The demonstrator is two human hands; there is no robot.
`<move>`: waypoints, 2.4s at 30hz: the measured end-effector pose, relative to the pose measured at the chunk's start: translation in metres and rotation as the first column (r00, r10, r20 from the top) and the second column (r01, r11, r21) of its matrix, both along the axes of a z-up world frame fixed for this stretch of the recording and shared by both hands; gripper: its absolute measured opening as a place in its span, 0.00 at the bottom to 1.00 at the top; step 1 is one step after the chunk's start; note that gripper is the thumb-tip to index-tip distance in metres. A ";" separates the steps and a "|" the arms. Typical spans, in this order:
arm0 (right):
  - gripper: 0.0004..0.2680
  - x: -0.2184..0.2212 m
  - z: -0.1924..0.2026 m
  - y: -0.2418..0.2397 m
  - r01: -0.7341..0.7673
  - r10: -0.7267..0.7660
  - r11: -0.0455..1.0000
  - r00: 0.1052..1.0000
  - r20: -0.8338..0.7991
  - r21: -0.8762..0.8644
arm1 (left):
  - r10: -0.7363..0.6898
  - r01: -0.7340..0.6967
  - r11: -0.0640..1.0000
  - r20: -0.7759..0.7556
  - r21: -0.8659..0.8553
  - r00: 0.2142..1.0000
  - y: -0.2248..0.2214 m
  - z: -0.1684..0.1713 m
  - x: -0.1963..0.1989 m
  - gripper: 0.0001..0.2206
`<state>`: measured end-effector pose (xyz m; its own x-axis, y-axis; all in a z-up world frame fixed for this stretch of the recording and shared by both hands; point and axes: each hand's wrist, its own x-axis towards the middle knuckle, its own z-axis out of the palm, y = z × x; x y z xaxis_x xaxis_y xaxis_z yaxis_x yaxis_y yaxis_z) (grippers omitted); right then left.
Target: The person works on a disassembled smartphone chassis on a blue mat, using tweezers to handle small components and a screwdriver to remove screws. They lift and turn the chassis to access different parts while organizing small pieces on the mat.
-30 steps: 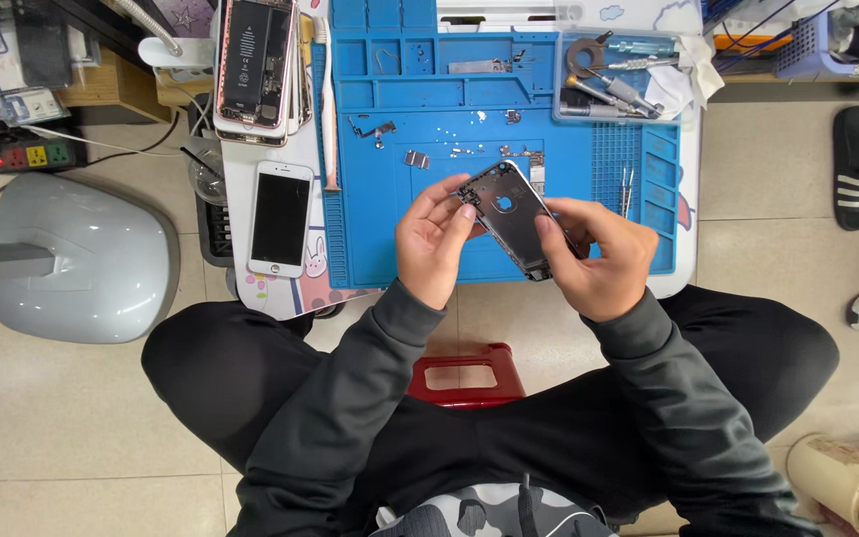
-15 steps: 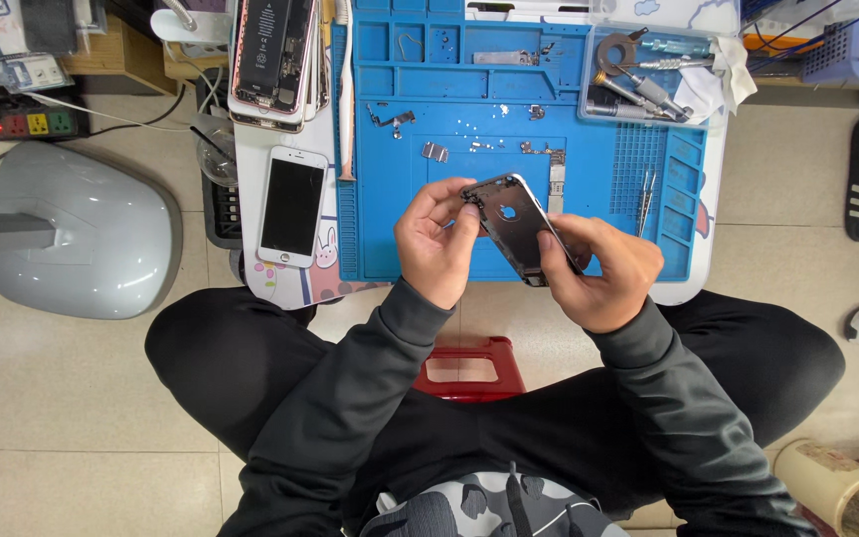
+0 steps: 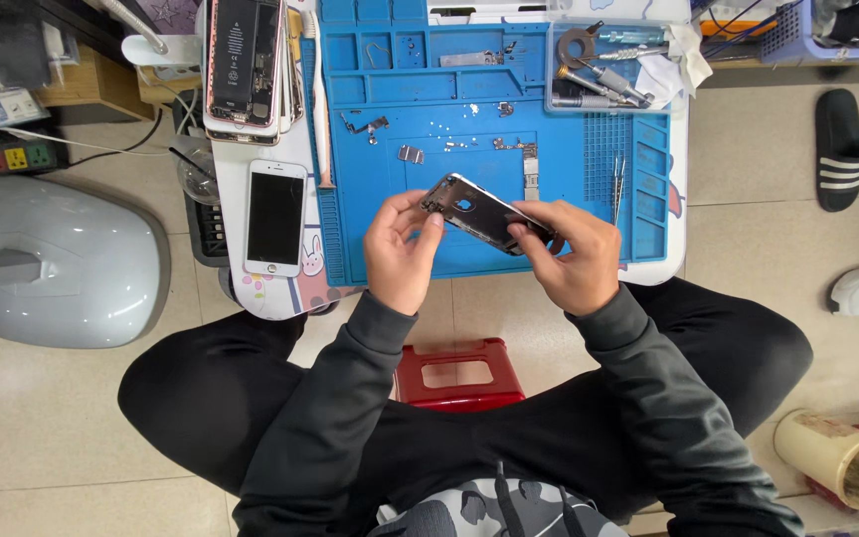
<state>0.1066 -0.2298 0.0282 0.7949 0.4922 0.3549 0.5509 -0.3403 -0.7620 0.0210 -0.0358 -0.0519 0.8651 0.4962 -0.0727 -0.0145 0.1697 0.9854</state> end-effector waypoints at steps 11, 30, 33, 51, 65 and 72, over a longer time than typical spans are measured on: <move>0.06 0.015 -0.014 0.032 0.004 0.088 0.931 0.968 0.236 -0.364 | -0.072 0.135 0.725 -0.121 0.676 0.990 0.052 -0.002 -0.020 0.11; 0.05 0.060 -0.063 -0.111 0.523 -0.410 0.643 0.852 0.326 -0.559 | 0.024 0.213 0.676 -0.311 0.705 0.950 0.052 -0.006 -0.003 0.14; 0.05 0.057 -0.076 -0.111 0.506 -0.433 0.616 0.858 0.277 -0.604 | 0.034 0.220 0.661 -0.322 0.718 0.946 0.052 -0.005 -0.003 0.14; 0.05 0.046 -0.038 -0.103 0.337 -0.344 0.939 0.928 -0.145 -0.072 | 0.010 0.246 0.620 -0.321 0.745 0.947 0.050 0.000 0.006 0.15; 0.05 0.062 -0.056 -0.089 0.380 -0.369 0.923 0.918 -0.146 0.054 | 0.015 0.228 0.652 -0.313 0.723 0.950 0.048 0.005 0.006 0.15; 0.06 0.067 -0.069 -0.111 0.425 -0.433 0.812 0.898 0.075 -0.400 | 0.034 0.241 0.625 -0.334 0.742 0.942 0.046 0.004 0.005 0.14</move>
<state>0.1736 -0.3413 -0.0411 0.9631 0.1941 0.1865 0.2643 -0.8133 -0.5184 0.0261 0.0104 -0.0475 0.9173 0.3965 0.0371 0.2579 -0.6625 0.7032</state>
